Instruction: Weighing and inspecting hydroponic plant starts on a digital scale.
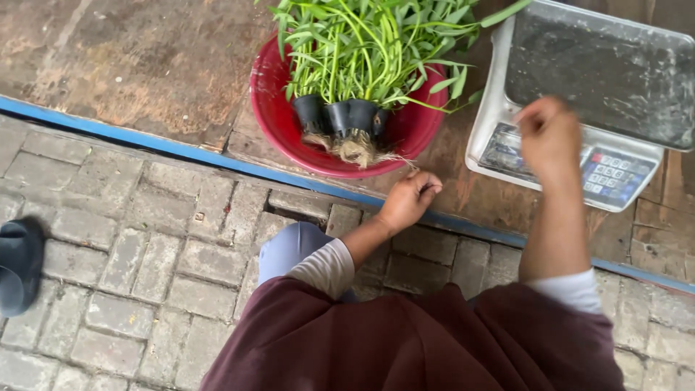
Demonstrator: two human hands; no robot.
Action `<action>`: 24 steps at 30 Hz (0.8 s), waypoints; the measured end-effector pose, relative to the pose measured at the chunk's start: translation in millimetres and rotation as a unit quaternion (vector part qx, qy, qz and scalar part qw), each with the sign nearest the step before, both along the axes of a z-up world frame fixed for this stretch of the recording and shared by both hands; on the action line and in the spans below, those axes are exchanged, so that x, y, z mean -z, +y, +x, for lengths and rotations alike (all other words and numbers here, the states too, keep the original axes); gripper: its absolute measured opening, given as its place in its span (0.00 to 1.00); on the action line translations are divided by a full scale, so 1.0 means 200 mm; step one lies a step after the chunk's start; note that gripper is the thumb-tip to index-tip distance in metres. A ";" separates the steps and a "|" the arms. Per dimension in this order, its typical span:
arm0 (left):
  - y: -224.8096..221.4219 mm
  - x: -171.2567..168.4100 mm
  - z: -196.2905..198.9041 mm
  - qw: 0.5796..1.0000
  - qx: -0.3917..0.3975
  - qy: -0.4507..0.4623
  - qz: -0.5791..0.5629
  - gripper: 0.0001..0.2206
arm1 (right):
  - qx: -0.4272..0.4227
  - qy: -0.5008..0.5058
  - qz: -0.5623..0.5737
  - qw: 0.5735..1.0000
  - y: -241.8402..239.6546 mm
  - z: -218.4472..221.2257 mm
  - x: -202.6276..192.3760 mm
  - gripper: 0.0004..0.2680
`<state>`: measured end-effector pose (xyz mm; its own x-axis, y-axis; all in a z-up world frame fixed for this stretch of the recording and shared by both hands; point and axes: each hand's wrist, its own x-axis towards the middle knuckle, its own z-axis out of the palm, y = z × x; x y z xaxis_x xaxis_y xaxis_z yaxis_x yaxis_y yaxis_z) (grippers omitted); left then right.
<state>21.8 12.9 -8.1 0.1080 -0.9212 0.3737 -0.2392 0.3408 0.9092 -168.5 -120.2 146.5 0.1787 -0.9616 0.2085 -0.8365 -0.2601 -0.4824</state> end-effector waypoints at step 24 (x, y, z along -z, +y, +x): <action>-0.03 0.02 0.11 0.999 0.028 -0.025 -0.009 0.05 | -0.070 0.049 -0.154 0.984 0.44 0.31 0.68 0.06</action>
<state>43.1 7.8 -11.1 0.0370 -0.9188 0.3931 -0.2637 0.3704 0.8906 -106.0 -32.6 10.7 0.3384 -0.8202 0.4613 -0.8207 -0.4970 -0.2817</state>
